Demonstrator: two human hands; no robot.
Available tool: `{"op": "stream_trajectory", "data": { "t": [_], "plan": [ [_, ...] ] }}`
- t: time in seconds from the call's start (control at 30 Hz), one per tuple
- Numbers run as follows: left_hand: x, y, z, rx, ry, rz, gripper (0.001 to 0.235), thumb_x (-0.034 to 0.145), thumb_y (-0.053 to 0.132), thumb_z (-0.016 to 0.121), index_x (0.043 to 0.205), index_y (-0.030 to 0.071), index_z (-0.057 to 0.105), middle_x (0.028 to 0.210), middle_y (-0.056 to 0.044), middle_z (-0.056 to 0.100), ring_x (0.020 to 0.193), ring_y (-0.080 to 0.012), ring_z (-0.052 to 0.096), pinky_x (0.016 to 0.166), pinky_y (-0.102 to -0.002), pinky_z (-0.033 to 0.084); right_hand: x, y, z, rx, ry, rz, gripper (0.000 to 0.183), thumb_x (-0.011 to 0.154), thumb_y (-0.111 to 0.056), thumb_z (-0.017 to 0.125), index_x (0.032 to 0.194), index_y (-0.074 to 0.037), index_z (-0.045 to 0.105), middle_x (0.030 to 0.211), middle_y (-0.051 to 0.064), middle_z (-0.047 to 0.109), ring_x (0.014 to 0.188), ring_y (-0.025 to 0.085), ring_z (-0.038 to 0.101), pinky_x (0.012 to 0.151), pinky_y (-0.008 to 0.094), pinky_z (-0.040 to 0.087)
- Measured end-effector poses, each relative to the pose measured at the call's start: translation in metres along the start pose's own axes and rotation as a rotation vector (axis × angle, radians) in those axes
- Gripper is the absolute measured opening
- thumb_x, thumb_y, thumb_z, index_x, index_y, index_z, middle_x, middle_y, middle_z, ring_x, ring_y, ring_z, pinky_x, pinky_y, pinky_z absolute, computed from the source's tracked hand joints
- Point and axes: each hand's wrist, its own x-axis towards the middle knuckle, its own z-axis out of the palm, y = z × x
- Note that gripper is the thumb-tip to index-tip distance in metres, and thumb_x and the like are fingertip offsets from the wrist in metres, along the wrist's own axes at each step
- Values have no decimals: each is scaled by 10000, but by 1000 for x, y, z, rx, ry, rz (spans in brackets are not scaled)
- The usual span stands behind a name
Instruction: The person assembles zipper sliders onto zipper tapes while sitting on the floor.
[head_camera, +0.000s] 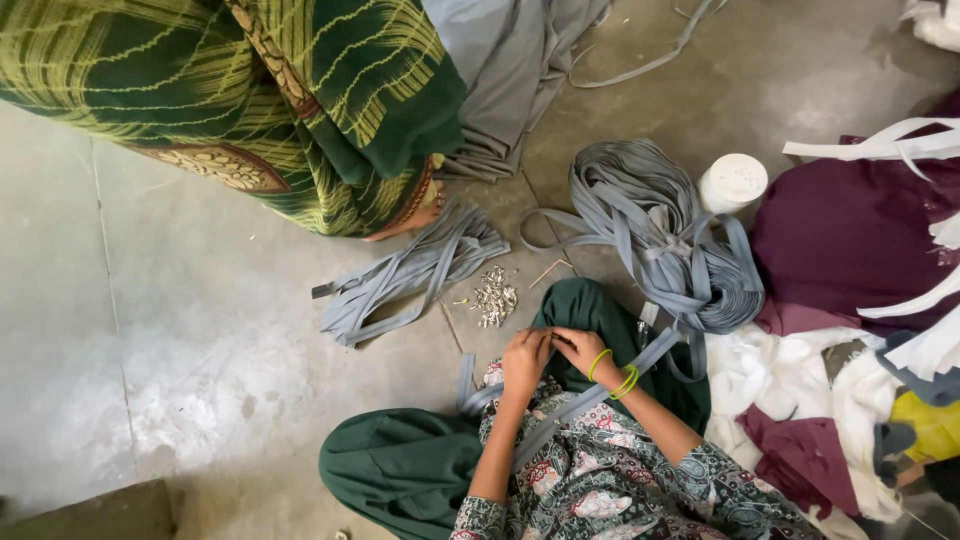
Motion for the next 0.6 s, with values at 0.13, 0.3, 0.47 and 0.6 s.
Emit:
{"op": "stream_trajectory", "data": {
  "t": [0.13, 0.3, 0.47, 0.6],
  "plan": [
    [-9, -2, -3, -5, -4, -60, 111, 892, 129, 718, 985, 82, 757, 918, -124, 712, 839, -341, 683, 737, -431, 544, 1, 30, 18, -9, 104, -296, 195, 914, -145, 698, 1076, -47, 746, 970, 156, 759, 826, 313, 761, 701, 370, 596],
    [-4, 2, -7, -102, -57, -193, 146, 885, 132, 727, 1013, 87, 779, 937, -128, 733, 829, -326, 701, 729, -403, 551, -1, 23, 14, -25, 97, -331, 207, 919, -112, 664, 1095, -44, 748, 1031, 152, 759, 889, 312, 752, 742, 371, 599],
    [-1, -13, 2, -184, -78, -249, 129, 885, 152, 744, 978, 68, 774, 931, -122, 746, 793, -292, 720, 727, -370, 567, 0, 24, 15, -39, 84, -306, 214, 936, -115, 646, 1114, -46, 742, 1061, 150, 757, 933, 313, 744, 788, 377, 596],
    [-2, -24, 13, -204, -83, -325, 128, 854, 143, 759, 941, 50, 773, 904, -118, 752, 764, -260, 726, 711, -353, 566, 2, 44, 27, -123, 62, -321, 239, 923, -106, 641, 1137, -69, 741, 1101, 131, 754, 959, 307, 735, 833, 387, 593]
  ]
}}
